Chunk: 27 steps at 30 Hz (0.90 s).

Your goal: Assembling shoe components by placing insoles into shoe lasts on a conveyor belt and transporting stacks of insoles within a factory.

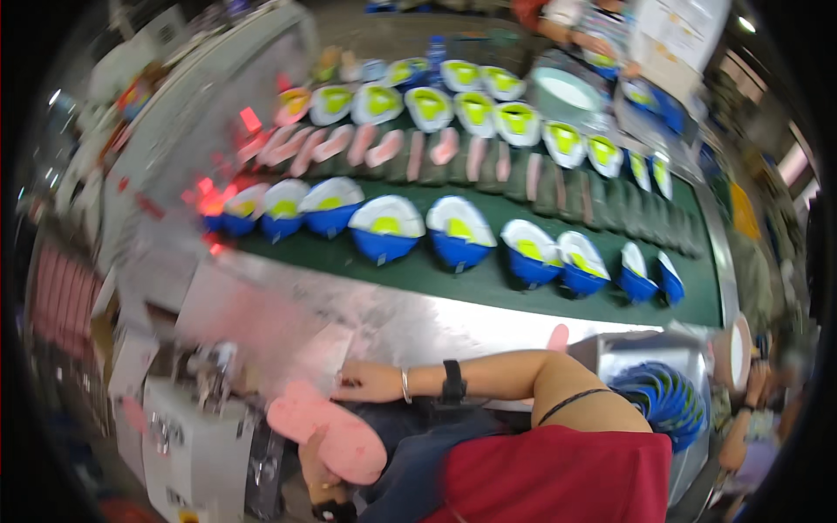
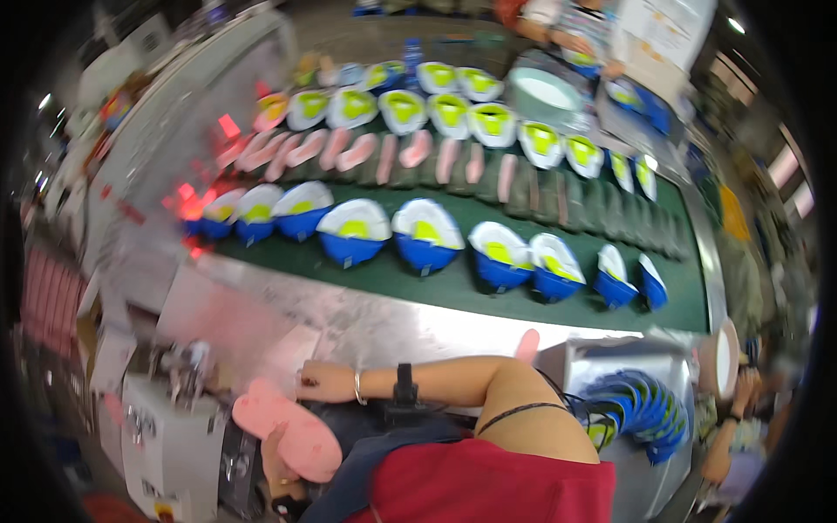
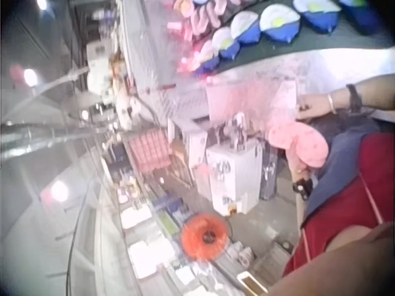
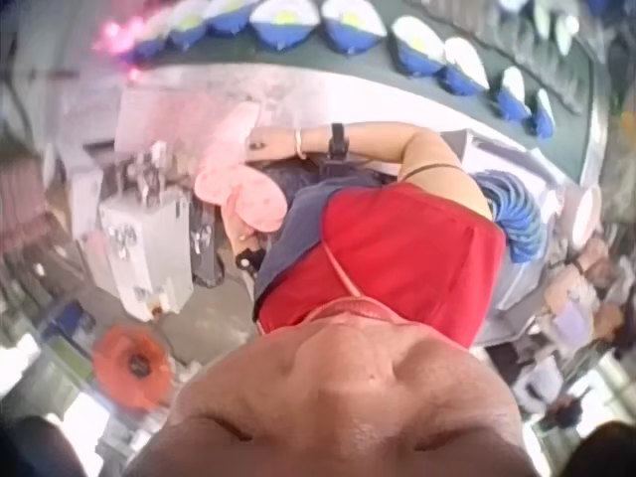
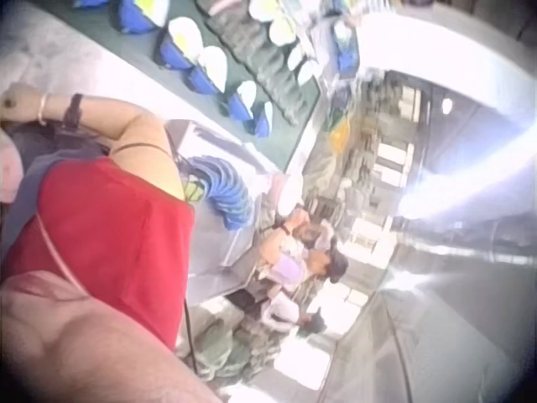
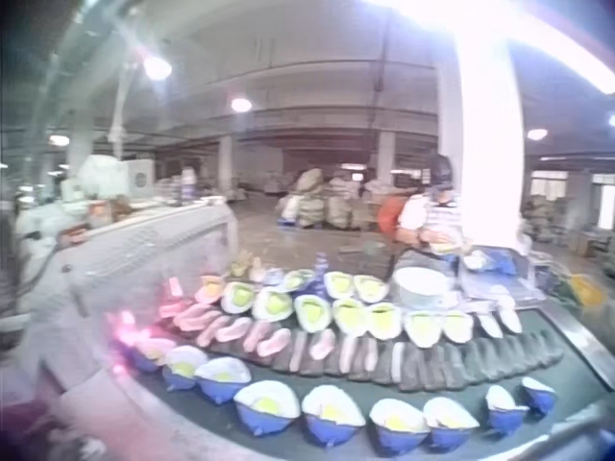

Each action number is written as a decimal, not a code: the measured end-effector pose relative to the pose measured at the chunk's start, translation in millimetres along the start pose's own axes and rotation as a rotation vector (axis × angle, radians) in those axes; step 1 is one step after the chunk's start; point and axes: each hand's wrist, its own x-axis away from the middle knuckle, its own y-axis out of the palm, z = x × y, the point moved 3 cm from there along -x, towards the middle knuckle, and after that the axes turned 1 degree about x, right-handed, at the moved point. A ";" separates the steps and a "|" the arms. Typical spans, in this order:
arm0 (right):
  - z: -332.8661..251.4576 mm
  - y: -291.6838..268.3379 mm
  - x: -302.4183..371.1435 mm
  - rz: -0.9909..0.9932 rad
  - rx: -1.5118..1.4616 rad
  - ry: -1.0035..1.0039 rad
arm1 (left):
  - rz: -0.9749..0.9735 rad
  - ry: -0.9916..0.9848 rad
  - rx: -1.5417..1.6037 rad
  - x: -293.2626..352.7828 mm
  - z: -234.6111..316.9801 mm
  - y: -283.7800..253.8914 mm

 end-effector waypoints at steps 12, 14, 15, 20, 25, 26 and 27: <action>-24.4 73.3 -161.8 0.304 -0.014 -0.009 | 0.259 -0.247 0.870 57.7 -11.4 -24.0; -25.0 78.8 -200.7 0.347 0.116 -0.017 | 0.269 -0.223 0.854 61.0 -10.4 -22.5; -29.0 77.7 -213.9 0.316 0.031 0.009 | 0.273 -0.219 0.861 62.0 -8.8 -20.6; -37.9 60.4 -209.3 0.157 -0.134 0.191 | 0.288 -0.211 0.836 59.4 -5.9 -26.4; -76.7 26.1 -184.1 0.437 0.580 -0.291 | 0.295 -0.231 0.850 60.3 -5.6 -30.9; -75.3 24.1 -184.5 0.458 0.589 -0.274 | 0.301 -0.230 0.868 59.0 -4.4 -30.0; -70.1 25.7 -187.7 0.415 0.614 -0.261 | 0.308 -0.229 0.885 58.7 -4.5 -30.1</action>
